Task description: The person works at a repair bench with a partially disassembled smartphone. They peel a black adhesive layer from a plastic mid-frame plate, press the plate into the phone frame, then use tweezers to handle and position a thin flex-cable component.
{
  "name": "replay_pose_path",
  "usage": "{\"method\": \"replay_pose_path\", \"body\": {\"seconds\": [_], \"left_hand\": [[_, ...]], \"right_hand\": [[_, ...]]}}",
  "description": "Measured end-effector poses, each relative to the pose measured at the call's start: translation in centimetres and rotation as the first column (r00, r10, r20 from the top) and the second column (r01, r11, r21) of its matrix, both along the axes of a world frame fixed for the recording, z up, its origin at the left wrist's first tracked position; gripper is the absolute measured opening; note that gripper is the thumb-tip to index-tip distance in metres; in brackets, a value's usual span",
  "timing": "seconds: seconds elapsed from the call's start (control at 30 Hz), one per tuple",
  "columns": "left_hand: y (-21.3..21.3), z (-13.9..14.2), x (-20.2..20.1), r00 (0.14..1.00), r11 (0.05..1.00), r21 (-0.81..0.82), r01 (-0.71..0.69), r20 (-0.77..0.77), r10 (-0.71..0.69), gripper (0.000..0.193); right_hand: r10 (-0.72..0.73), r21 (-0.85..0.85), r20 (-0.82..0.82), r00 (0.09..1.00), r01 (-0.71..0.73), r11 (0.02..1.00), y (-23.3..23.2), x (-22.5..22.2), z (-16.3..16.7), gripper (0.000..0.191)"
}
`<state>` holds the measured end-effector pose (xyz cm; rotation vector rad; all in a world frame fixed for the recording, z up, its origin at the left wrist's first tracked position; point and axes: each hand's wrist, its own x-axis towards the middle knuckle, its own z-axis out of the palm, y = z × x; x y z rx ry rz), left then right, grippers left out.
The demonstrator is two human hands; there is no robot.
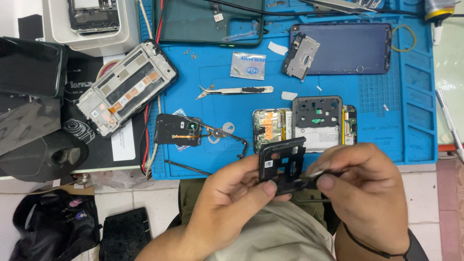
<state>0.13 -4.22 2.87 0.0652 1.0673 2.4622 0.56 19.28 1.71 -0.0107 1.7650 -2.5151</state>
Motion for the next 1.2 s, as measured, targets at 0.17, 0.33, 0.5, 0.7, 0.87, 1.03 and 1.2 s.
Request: {"method": "replay_pose_path", "body": {"seconds": [0.17, 0.33, 0.5, 0.7, 0.87, 1.03, 1.2], "left_hand": [[-0.3, 0.1, 0.6, 0.993, 0.965, -0.264, 0.0, -0.117, -0.032, 0.027], [-0.8, 0.0, 0.2, 0.885, 0.874, -0.453, -0.173, -0.461, -0.064, 0.026], [-0.6, 0.0, -0.2, 0.856, 0.839, -0.492, -0.232, -0.512, -0.064, 0.025], [0.6, 0.5, -0.5, 0.803, 0.789, -0.479, -0.384, -0.595, 0.03, 0.034], [0.4, 0.1, -1.2, 0.683, 0.725, -0.523, -0.448, -0.724, -0.1, 0.043], [0.8, 0.1, -1.2, 0.776, 0.723, -0.585, -0.367, -0.622, -0.109, 0.046], [-0.2, 1.0, -1.2, 0.933, 0.916, -0.401, 0.005, -0.328, -0.148, 0.057]], "right_hand": [[0.153, 0.154, -0.226, 0.962, -0.119, 0.981, 1.0, 0.1, 0.1, 0.019], [0.243, 0.322, -0.453, 0.858, -0.096, 0.942, 1.4, -0.7, 0.7, 0.012], [0.145, 0.289, -0.466, 0.873, -0.005, 0.957, 0.7, -0.2, 0.7, 0.013], [0.052, 0.239, -0.35, 0.935, 0.036, 0.97, 0.0, -0.2, 1.1, 0.014], [0.087, 0.149, -0.206, 0.975, -0.057, 0.987, 0.8, 0.2, 0.3, 0.01], [0.066, 0.171, -0.023, 0.998, -0.061, 0.983, 3.0, 1.9, -1.7, 0.015], [0.022, 0.107, 0.096, 0.995, -0.032, 0.994, 3.7, 2.0, -3.4, 0.023]]}}
